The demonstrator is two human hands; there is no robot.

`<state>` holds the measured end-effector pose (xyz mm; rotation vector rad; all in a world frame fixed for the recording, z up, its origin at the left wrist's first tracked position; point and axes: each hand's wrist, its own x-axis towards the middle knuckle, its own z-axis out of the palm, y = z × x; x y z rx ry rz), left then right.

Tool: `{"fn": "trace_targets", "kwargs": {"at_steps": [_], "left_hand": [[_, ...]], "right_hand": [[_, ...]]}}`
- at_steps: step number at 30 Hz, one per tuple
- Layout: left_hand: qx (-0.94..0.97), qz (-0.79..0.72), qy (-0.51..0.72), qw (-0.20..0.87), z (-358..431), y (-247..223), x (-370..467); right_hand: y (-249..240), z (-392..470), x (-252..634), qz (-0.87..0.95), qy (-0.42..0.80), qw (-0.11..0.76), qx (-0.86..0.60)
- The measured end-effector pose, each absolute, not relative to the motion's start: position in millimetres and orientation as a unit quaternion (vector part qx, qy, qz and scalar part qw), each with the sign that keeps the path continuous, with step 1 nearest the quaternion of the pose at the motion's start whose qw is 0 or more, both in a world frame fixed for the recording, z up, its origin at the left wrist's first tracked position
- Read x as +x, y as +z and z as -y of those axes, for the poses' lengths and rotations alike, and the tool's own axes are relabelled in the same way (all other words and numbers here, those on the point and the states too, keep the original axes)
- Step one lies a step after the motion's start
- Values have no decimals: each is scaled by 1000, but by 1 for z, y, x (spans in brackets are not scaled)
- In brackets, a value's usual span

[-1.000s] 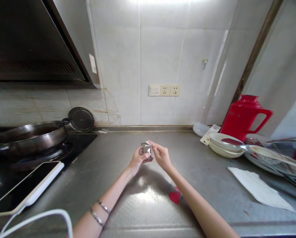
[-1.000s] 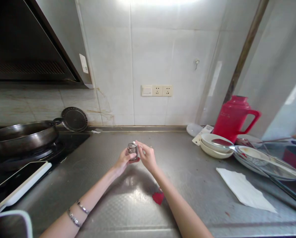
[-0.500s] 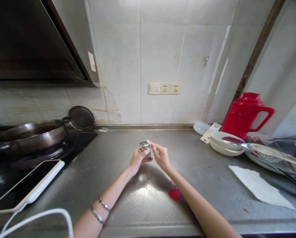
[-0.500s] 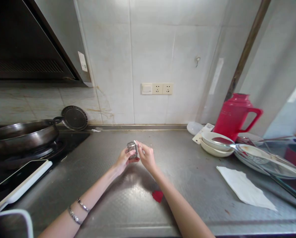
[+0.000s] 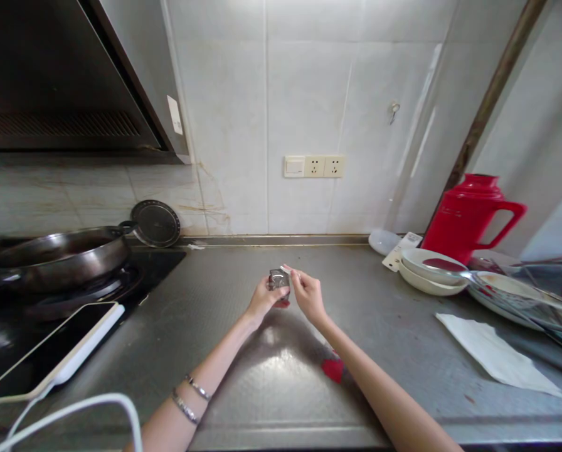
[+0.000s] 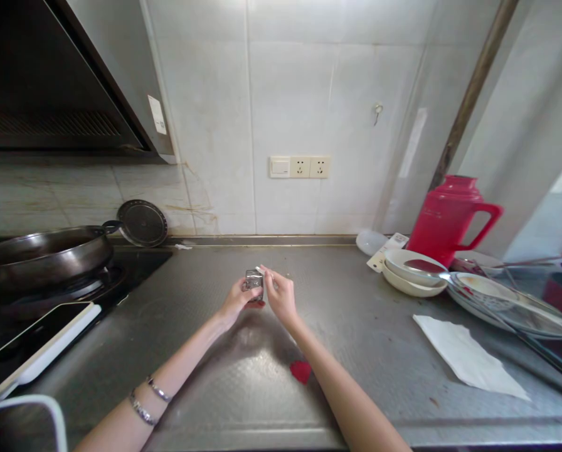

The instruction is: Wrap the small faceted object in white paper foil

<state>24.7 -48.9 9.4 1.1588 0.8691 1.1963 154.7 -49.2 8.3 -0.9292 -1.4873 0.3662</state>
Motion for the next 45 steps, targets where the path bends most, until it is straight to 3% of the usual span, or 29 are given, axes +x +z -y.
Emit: {"fn": "trace_targets", "kwargs": {"at_steps": [10,18,25,32,39,45], "left_hand": [[518,-394,477,590,50,10,24],[544,-394,467,575,48,12,23],[536,-412,473,565,46,11,23],[546,-414,475,552,47,14,23],[521,-429,473,567,45,15,21],[518,-424,482,565,44,17,17]], "right_hand": [[12,46,159,665,176,606,-401],[16,50,160,768,93,555,-305],[19,49,165,735,94,585,-330],[18,51,162,774,101,551,-296],[19,47,169,727,97,594,-329],[19,53,162,758,77,572,-305]]}}
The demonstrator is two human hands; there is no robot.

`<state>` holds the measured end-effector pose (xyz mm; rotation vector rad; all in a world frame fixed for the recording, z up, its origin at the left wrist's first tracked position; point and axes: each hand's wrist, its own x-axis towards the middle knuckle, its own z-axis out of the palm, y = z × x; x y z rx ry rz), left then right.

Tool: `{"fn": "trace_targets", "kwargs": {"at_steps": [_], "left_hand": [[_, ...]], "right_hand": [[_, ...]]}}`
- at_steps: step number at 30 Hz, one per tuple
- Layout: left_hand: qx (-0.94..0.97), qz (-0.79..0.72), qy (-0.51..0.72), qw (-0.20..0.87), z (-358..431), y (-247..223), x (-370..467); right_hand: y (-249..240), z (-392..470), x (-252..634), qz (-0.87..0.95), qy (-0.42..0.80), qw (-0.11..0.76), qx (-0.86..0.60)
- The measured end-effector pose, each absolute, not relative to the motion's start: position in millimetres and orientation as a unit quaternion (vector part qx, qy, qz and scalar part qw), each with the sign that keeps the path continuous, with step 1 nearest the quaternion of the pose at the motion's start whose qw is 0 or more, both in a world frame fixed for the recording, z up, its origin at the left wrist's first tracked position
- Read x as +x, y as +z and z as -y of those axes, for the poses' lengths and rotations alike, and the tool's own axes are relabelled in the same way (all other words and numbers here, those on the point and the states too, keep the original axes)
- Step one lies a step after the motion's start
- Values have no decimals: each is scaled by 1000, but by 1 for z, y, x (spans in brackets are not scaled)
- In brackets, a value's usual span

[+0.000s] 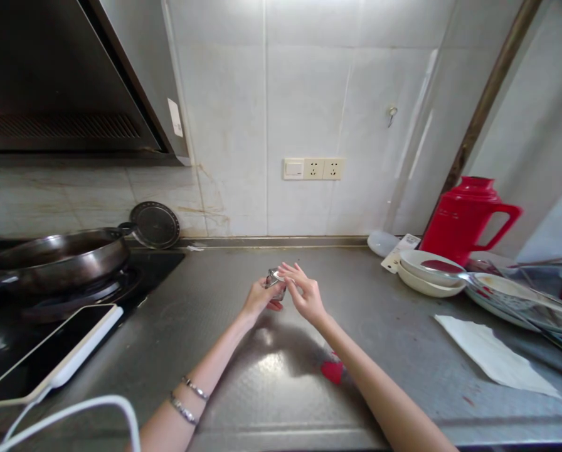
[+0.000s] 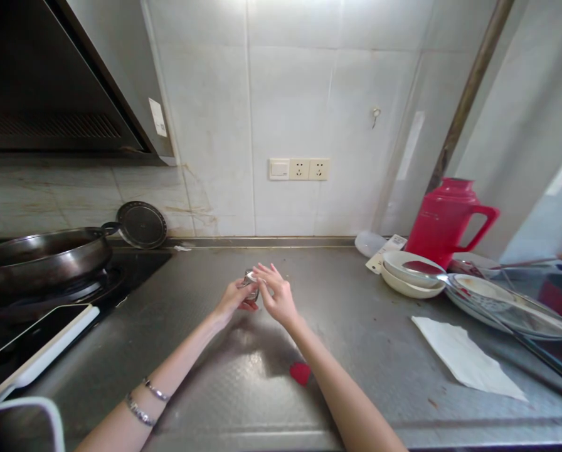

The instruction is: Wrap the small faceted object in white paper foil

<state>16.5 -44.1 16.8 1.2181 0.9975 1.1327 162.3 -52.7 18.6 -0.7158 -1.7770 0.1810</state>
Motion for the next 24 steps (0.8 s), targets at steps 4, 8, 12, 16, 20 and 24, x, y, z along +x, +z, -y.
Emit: {"fn": "trace_targets", "kwargs": {"at_steps": [4,8,12,16,20,24], "left_hand": [[517,-413,472,582,46,16,18],[510,-401,479,591,48,16,19],[515,-405,483,582,47,14,20],[516,-404,483,581,46,9,22],[507,-397,488,589,46,9,21],[504,-395,493,589,46,9,21]], "right_hand": [[18,49,164,735,74,586,-333],[21,53,166,727,78,601,-323],[21,56,163,749,90,584,-300],[17,50,162,736,107,582,-328],[18,49,165,709,94,601,-357],[22,54,166,730,73,596,-326]]}}
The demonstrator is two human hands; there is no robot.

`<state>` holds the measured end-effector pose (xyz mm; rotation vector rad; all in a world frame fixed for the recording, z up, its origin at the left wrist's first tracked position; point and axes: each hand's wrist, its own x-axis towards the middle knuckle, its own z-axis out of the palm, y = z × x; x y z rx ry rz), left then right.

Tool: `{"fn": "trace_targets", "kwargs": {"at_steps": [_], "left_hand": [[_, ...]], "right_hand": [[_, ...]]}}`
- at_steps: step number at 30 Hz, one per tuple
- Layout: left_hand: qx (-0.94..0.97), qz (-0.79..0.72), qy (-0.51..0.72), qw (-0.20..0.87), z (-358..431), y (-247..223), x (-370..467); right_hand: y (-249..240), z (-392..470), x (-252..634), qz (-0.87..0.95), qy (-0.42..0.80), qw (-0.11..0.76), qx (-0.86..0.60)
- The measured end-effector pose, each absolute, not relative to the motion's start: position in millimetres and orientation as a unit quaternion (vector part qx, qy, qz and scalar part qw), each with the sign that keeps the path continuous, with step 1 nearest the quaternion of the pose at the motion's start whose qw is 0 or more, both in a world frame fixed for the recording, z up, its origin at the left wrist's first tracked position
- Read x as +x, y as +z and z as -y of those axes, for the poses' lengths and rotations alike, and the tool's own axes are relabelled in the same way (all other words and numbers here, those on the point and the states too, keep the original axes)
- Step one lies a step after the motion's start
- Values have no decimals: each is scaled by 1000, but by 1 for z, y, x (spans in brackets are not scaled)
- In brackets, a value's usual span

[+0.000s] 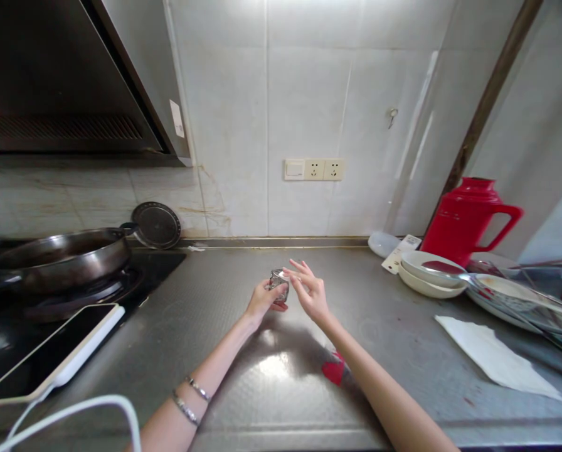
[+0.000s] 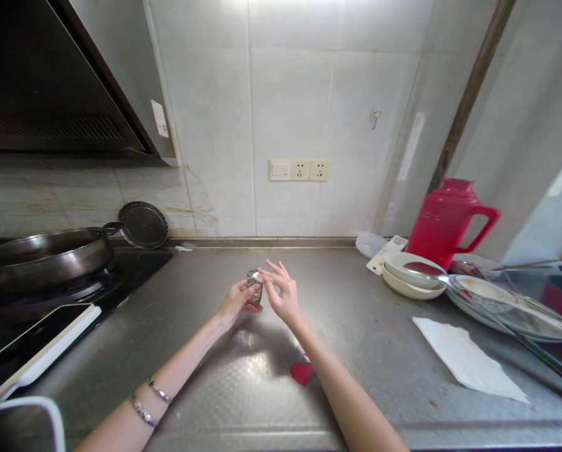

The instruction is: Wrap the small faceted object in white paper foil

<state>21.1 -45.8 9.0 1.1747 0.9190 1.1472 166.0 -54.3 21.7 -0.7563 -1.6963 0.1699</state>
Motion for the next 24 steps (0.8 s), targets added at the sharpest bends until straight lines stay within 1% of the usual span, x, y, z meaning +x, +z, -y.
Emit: {"fn": "trace_targets", "kwargs": {"at_steps": [4,8,12,15,18,21,24], "left_hand": [[508,-391,489,591,47,9,23],[507,-382,491,596,50,12,23],[507,-387,498,588,48,13,21],[513,-389,499,580,47,11,21],[525,-393,489,575,47,10,22],[524,-389,487,580,48,10,24],[515,-391,494,581,48,12,23]], "right_hand": [[21,54,165,741,71,579,-333],[19,50,167,712,54,597,-365],[20,54,167,717,15,606,-345],[20,56,166,732,17,596,-329],[19,54,165,712,69,605,-350],[18,50,165,676,164,616,-370],[18,47,166,661,259,603,-365]]}}
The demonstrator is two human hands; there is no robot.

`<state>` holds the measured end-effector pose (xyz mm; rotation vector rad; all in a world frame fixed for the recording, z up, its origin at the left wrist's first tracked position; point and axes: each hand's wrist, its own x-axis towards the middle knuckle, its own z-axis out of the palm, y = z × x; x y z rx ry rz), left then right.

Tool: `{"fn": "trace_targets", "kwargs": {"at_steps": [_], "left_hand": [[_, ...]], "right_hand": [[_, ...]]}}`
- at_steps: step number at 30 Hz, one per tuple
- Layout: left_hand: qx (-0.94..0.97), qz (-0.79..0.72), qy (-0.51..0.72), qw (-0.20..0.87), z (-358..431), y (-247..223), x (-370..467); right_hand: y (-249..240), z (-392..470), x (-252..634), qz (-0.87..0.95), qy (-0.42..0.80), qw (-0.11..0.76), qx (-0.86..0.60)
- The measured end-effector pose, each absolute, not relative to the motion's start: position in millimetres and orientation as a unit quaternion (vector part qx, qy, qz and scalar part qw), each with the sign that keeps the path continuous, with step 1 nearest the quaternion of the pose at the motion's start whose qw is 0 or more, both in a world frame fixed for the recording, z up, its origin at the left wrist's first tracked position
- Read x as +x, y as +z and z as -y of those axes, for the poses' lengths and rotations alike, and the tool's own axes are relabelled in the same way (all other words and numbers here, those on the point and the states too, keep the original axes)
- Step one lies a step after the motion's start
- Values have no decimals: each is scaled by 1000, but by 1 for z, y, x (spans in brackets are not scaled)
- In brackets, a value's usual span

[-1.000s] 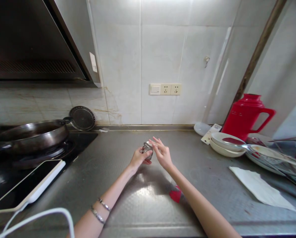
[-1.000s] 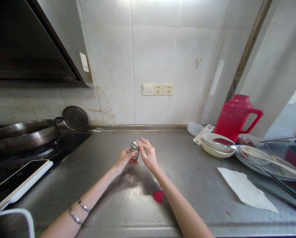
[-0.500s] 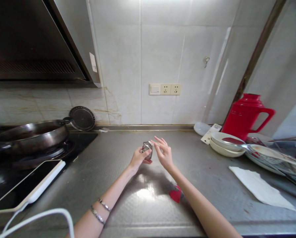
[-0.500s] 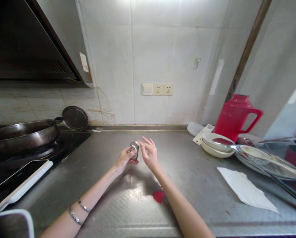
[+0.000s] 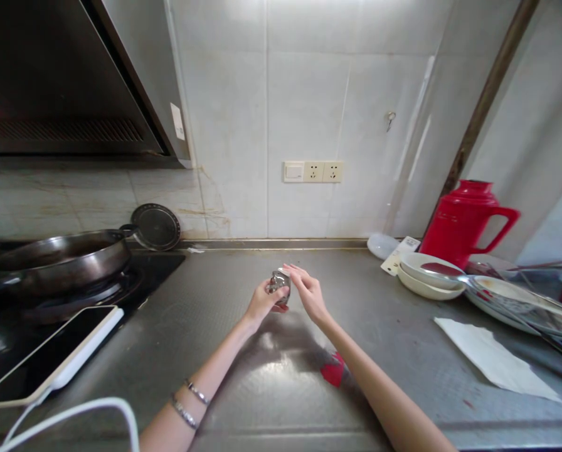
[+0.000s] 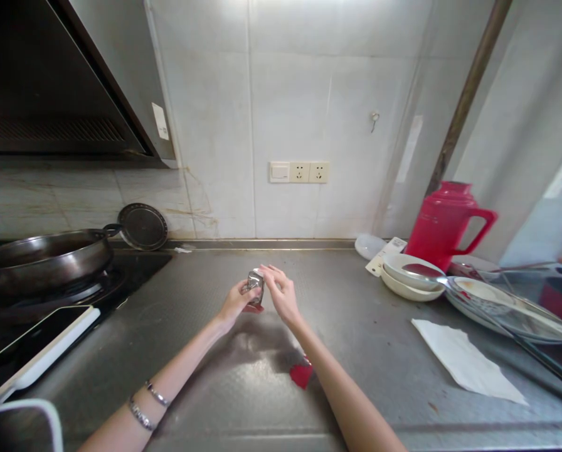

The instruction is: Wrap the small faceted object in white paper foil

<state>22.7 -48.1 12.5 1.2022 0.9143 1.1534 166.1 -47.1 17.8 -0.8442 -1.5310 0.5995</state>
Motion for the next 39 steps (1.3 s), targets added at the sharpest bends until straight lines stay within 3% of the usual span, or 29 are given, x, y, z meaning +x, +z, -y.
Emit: {"fn": "trace_targets", "kwargs": {"at_steps": [5,9,19,27,33,39], "left_hand": [[505,-376,490,603,45,16,17],[506,-369,471,621,44,14,17],[571,-319,386,650,36,10,5],[684,-316,485,443,25,-8,6],[708,-324,503,375,27,-7,7],[676,-365,521,372,23,-14,8]], "right_hand": [[18,43,169,689,426,522,-267],[13,40,169,709,455,478,-249],[8,38,161,670,423,544,-277],[6,34,160,633,448,548,-312],[5,41,154,675,406,528,-318],[6,45,156,740,187,533,-365]]}}
